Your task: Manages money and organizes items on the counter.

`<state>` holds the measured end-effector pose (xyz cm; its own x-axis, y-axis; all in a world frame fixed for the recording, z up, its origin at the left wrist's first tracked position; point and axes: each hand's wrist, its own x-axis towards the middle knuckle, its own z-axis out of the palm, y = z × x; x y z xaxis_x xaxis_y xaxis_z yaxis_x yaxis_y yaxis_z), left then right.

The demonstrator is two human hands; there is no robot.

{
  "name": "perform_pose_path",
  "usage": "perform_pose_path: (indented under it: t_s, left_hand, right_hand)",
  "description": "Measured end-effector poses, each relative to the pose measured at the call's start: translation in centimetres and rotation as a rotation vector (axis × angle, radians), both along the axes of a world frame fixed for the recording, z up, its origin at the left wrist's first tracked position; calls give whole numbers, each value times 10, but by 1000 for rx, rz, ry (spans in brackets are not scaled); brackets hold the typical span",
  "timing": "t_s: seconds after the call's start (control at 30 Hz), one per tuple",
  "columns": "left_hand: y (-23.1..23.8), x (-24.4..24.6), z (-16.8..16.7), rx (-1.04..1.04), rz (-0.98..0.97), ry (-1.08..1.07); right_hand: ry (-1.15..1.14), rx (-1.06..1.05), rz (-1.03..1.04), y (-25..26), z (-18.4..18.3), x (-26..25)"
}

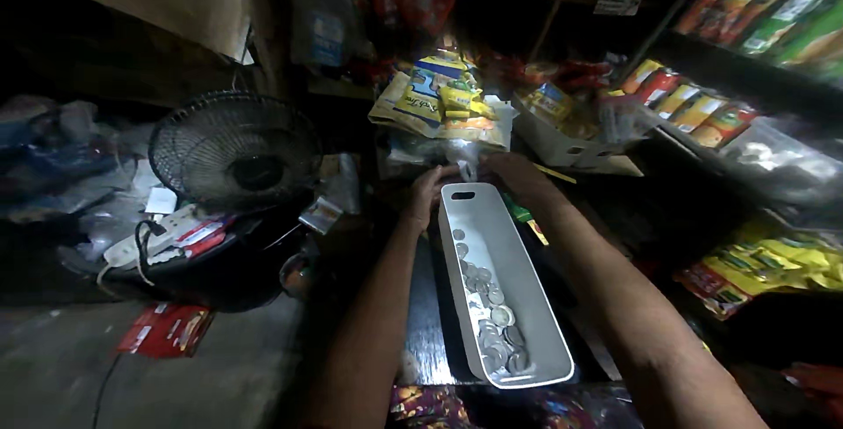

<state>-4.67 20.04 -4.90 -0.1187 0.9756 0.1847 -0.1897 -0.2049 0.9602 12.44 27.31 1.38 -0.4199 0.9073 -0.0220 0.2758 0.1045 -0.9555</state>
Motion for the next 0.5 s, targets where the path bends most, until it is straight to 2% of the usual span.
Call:
perform_pose_path:
  t_s: [0.17,0.37,0.43,0.5]
  left_hand:
    - [7,-6,3,-198,175,-120]
    - [10,-12,7,-210,308,-309]
    - [8,-14,8,-209,373,-354]
    - [7,-15,11,-209,433,-421]
  right_hand:
    - [136,-39,60,0,0,-5]
    - [345,-112,-7,-2,5,-14]
    - [300,-114,-50,-1,6,-8]
    - [160,-55,-77,5,2,7]
